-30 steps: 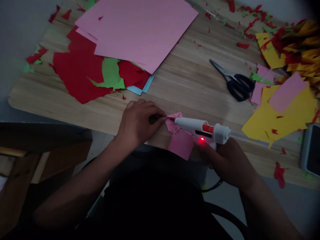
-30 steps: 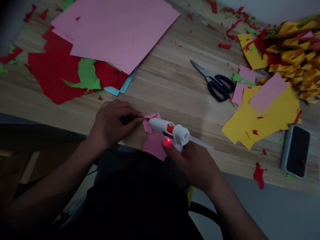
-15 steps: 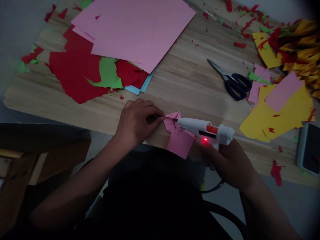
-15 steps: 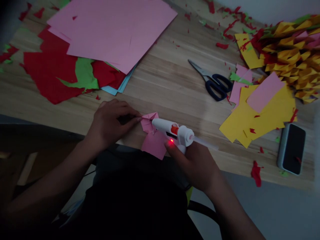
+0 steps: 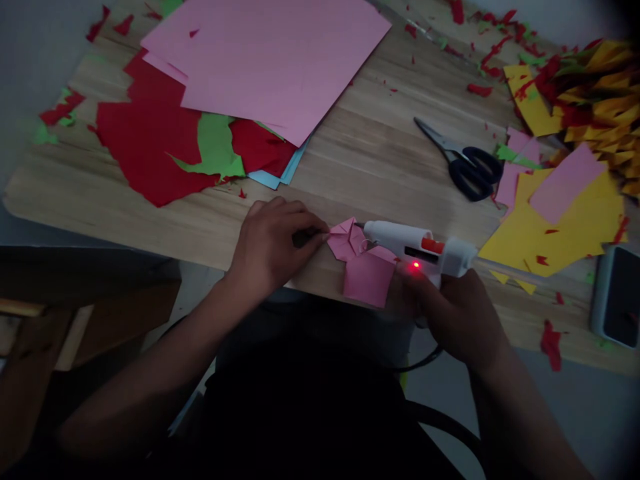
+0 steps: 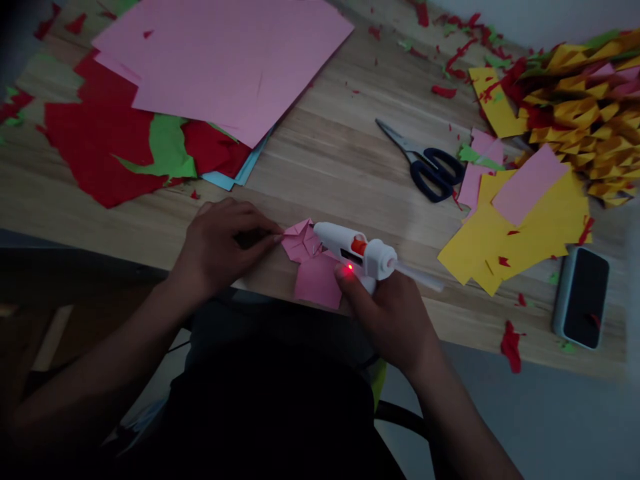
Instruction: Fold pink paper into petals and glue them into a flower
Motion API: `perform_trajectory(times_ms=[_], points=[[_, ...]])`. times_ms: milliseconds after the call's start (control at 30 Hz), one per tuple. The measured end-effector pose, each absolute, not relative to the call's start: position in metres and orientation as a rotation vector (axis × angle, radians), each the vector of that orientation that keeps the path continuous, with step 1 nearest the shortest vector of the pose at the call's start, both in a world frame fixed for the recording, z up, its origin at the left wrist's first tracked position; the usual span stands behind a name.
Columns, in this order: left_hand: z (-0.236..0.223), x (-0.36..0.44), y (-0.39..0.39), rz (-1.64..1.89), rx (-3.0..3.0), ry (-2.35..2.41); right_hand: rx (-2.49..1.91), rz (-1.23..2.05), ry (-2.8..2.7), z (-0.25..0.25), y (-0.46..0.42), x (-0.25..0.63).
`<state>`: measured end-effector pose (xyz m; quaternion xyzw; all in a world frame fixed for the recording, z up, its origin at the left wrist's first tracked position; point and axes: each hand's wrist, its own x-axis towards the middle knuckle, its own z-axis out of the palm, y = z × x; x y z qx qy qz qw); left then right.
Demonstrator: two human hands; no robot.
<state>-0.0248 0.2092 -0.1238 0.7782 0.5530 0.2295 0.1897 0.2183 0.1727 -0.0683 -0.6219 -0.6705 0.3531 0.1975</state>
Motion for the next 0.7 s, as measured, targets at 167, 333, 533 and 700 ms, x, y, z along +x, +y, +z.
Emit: perform_trajectory(times_ms=[167,333,533,700], points=[[-0.125,-0.026,0.209,0.654,2.208,1.546,-1.767,1.097,-1.687,-0.075,0.169,0.225],[-0.128,-0.027,0.205,0.675,2.373,1.478,-1.592,1.228,-1.197,-0.088,0.168,0.229],[-0.123,-0.022,0.203,0.569,2.533,1.392,-1.504,1.086,-1.071,-0.105,0.175,0.228],[-0.12,-0.019,0.208,0.553,2.446,1.365,-1.524,1.071,-1.11,-0.111,0.171,0.23]])
